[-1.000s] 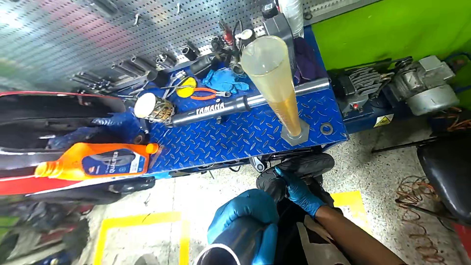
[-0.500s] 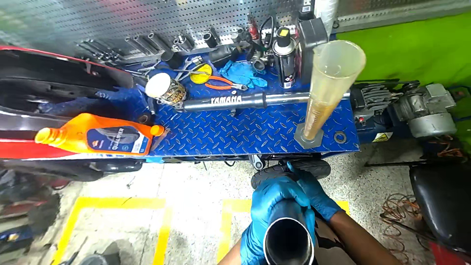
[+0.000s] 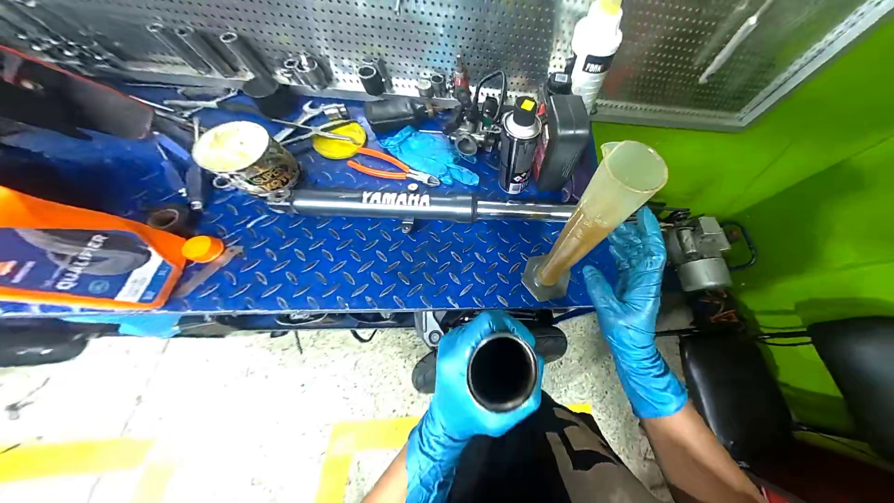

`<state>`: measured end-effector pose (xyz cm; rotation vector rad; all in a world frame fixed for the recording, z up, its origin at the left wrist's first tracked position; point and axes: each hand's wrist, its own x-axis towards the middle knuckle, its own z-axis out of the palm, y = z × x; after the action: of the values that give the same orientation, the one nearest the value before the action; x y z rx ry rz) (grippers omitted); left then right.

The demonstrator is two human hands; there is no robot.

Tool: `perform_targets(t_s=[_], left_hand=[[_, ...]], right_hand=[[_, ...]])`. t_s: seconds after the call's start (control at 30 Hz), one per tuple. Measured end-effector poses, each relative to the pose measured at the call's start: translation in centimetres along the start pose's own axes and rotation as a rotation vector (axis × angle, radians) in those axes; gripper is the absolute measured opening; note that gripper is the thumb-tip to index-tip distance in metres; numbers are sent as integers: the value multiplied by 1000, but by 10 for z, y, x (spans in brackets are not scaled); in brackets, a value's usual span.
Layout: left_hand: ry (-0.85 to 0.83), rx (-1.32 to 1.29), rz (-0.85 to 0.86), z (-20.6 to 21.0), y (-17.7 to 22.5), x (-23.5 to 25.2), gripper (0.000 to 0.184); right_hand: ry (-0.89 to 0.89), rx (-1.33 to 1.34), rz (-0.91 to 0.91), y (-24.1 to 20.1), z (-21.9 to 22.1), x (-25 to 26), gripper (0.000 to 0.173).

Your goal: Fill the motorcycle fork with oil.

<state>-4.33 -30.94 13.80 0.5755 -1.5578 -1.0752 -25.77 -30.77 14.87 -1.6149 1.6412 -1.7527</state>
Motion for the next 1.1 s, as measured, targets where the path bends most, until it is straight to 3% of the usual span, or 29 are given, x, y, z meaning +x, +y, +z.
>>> perform_targets(t_s=[0.23,0.73,1.0,1.1], left_hand=[[59,9,21,-2,-4,17,22],[67,-33,72,2,1,14,25],[58,-15,77,3,8,10,27],[46,-11,72,3,10,8,30]], right_hand=[[-29,73,81,-6,4,0,93],[127,-4,118,-31,47,24,99],[141,31,83,-36,43,29,87],[69,61,65,-58,33,31,79]])
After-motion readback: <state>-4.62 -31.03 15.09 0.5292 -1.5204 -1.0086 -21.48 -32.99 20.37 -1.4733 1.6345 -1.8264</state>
